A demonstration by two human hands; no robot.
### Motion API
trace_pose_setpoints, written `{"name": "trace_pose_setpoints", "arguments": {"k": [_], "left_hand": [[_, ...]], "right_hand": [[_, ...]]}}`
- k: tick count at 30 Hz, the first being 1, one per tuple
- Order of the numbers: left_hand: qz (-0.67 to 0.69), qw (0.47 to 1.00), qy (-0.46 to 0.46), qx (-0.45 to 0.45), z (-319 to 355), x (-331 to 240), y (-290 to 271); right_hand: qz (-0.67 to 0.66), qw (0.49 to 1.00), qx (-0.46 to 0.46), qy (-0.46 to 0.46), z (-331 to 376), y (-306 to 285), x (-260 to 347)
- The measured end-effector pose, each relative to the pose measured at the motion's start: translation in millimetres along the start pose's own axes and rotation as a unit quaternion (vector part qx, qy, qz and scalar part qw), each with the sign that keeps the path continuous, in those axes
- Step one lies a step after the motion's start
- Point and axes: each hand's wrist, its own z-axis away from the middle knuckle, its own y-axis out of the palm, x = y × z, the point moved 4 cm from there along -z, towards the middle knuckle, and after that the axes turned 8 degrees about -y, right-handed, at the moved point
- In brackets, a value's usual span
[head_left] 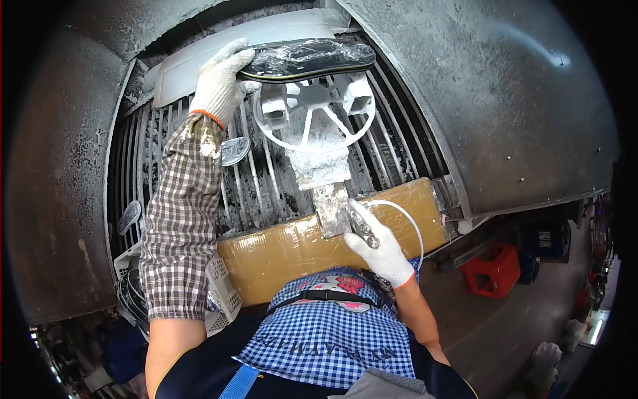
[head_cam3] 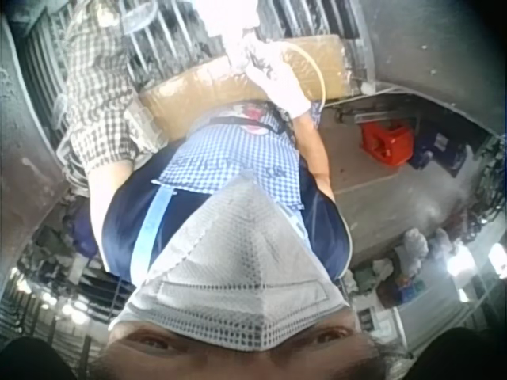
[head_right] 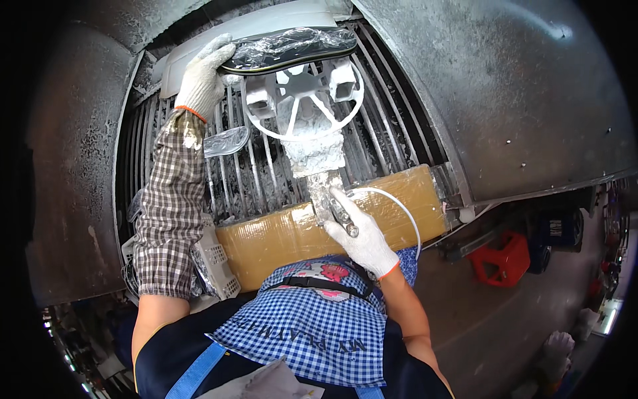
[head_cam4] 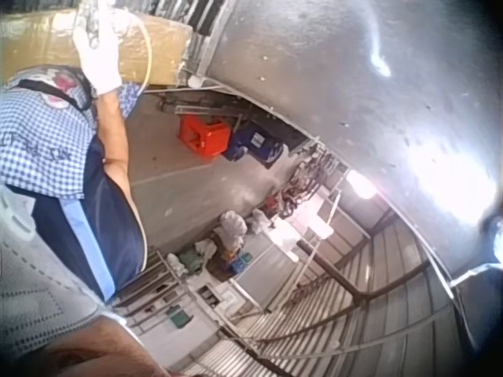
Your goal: The person repeatedly picks up black plastic objects from a white basket and places them on a white rotating fixture. They then use a spray gun to apply a white coating to the objects while rotating them by hand. The person repeats this process for multiple items throughout the clip.
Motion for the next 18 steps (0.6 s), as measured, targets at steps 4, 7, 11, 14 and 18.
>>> {"name": "trace_pose_setpoints", "arguments": {"k": [4, 7, 11, 14, 18], "left_hand": [[-0.009, 1.000, -0.008, 0.002, -2, 3, 8], [-0.029, 0.999, -0.032, 0.014, -2, 2, 10], [-0.062, 0.997, -0.033, 0.026, -7, -1, 7], [-0.171, 0.985, -0.031, 0.010, -6, -9, -3], [-0.246, 0.969, -0.007, -0.025, -4, -10, -6]], "right_hand": [[0.029, 0.999, -0.011, -0.027, 1, 0, -5], [0.046, 0.998, -0.011, -0.033, 1, 0, -2], [0.059, 0.998, -0.009, -0.009, 0, 0, 4], [0.063, 0.998, -0.016, -0.001, -1, 1, 5], [0.031, 0.999, -0.029, 0.019, 0, 2, 6]]}}
